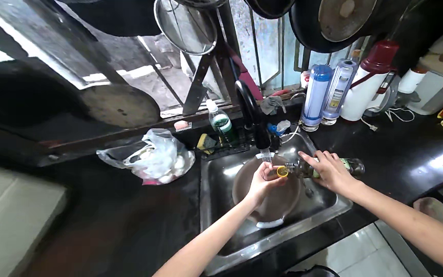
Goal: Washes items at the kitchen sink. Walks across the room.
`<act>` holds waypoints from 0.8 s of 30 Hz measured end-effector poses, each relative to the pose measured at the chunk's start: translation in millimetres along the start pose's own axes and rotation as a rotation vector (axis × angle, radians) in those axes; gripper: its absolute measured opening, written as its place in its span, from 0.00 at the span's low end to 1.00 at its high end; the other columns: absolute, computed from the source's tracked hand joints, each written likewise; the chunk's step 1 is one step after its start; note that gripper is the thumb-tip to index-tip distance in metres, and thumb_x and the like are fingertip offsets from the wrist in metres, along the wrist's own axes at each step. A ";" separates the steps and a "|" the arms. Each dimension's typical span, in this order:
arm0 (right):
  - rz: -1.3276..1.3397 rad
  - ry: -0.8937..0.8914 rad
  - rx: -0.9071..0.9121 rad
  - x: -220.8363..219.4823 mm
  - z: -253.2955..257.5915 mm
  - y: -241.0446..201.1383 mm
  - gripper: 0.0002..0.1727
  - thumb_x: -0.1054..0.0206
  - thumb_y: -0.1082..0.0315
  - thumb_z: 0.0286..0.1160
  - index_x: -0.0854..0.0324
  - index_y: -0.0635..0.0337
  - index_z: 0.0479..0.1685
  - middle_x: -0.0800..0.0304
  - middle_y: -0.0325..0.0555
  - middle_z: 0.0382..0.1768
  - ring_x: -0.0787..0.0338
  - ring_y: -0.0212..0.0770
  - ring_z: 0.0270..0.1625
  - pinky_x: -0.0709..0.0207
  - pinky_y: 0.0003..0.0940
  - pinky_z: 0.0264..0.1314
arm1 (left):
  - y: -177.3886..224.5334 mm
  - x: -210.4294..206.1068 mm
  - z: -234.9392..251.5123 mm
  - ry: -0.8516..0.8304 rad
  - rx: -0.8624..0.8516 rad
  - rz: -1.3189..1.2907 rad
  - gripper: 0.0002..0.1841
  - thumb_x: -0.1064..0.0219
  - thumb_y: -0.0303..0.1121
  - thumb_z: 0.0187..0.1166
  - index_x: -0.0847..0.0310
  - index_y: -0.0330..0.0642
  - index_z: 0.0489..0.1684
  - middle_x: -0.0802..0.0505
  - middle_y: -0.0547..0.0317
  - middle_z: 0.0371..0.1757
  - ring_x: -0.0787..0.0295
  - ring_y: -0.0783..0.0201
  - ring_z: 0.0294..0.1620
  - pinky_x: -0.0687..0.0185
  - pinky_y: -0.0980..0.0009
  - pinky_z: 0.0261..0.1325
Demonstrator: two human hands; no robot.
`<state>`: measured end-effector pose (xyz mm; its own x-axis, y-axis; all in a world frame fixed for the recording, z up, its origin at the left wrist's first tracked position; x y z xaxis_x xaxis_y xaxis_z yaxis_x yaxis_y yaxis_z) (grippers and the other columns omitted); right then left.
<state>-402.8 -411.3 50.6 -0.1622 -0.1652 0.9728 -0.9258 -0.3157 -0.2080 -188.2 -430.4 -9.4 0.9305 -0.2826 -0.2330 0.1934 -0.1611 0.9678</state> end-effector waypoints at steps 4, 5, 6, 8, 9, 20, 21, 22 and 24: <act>0.075 0.002 -0.008 -9.9 0.5 6.3 0.52 0.20 0.70 0.64 0.42 0.42 0.94 0.21 0.73 0.68 0.22 0.73 0.69 0.34 0.69 0.71 | -9.1 6.7 8.6 -0.001 0.012 0.089 0.21 0.26 0.11 0.64 0.31 0.35 0.49 0.08 0.53 0.51 0.05 0.64 0.40 0.06 0.69 0.45; 0.108 -0.001 -0.021 -12.6 0.1 8.2 0.51 0.20 0.69 0.64 0.42 0.43 0.94 0.21 0.72 0.67 0.21 0.72 0.69 0.33 0.68 0.71 | -12.6 12.8 13.9 -0.020 -0.010 0.251 0.21 0.24 0.14 0.63 0.29 0.31 0.51 0.08 0.51 0.51 0.05 0.64 0.42 0.07 0.69 0.47; 0.146 -0.022 -0.049 -15.1 -0.5 9.9 0.52 0.20 0.66 0.66 0.44 0.42 0.94 0.21 0.70 0.68 0.22 0.70 0.70 0.33 0.66 0.72 | -14.7 19.9 20.1 -0.062 -0.026 0.504 0.22 0.22 0.19 0.63 0.25 0.28 0.55 0.09 0.48 0.53 0.07 0.63 0.47 0.10 0.68 0.54; 0.235 -0.054 -0.089 -22.4 -2.2 14.7 0.51 0.20 0.62 0.67 0.45 0.41 0.95 0.22 0.66 0.70 0.21 0.66 0.72 0.31 0.63 0.74 | -13.3 26.7 32.8 -0.220 0.030 1.106 0.23 0.27 0.26 0.74 0.23 0.29 0.68 0.12 0.39 0.63 0.14 0.47 0.66 0.20 0.52 0.69; 0.290 -0.046 -0.090 -27.0 -4.0 17.1 0.51 0.20 0.60 0.66 0.44 0.43 0.94 0.22 0.66 0.71 0.20 0.65 0.73 0.29 0.62 0.75 | -14.2 26.5 39.5 -0.309 0.094 1.358 0.24 0.34 0.23 0.78 0.26 0.31 0.75 0.16 0.37 0.71 0.22 0.39 0.75 0.24 0.44 0.72; 0.670 0.091 -0.079 -60.5 -47.2 33.7 0.51 0.17 0.60 0.62 0.41 0.58 0.90 0.22 0.62 0.76 0.18 0.51 0.76 0.28 0.45 0.81 | -46.7 72.2 86.0 0.100 0.157 0.689 0.32 0.20 0.23 0.66 0.30 0.26 0.70 0.12 0.41 0.57 0.11 0.59 0.50 0.15 0.63 0.58; 0.685 0.108 -0.077 -60.9 -50.5 35.1 0.51 0.17 0.61 0.62 0.41 0.59 0.89 0.22 0.62 0.75 0.18 0.52 0.76 0.28 0.45 0.81 | -44.7 71.6 84.7 0.134 0.136 0.568 0.31 0.21 0.21 0.66 0.31 0.25 0.69 0.13 0.42 0.55 0.12 0.63 0.46 0.14 0.66 0.54; 0.698 0.123 -0.076 -61.4 -53.2 36.5 0.51 0.16 0.61 0.62 0.40 0.60 0.89 0.22 0.63 0.75 0.18 0.51 0.75 0.28 0.44 0.81 | -41.7 70.7 83.5 0.152 0.112 0.477 0.31 0.21 0.19 0.66 0.31 0.25 0.68 0.12 0.44 0.53 0.11 0.66 0.45 0.13 0.68 0.52; 0.718 0.151 -0.078 -62.4 -56.9 38.9 0.51 0.16 0.62 0.61 0.40 0.61 0.89 0.21 0.62 0.75 0.18 0.51 0.75 0.27 0.43 0.81 | -34.2 68.1 82.2 0.171 0.066 0.361 0.28 0.23 0.18 0.67 0.29 0.25 0.66 0.10 0.48 0.50 0.10 0.69 0.44 0.12 0.71 0.52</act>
<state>-448.1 -360.1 -12.4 -0.7772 -0.1739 0.6047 -0.5948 -0.1104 -0.7962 -157.0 -521.9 -66.1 0.9743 -0.1716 0.1457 -0.1708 -0.1421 0.9750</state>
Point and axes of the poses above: each hand's wrist, its own z-axis towards the middle knuckle, its own x-axis out of the back of the hand, y = z × x, the point moved 3 cm from there along z, towards the middle knuckle
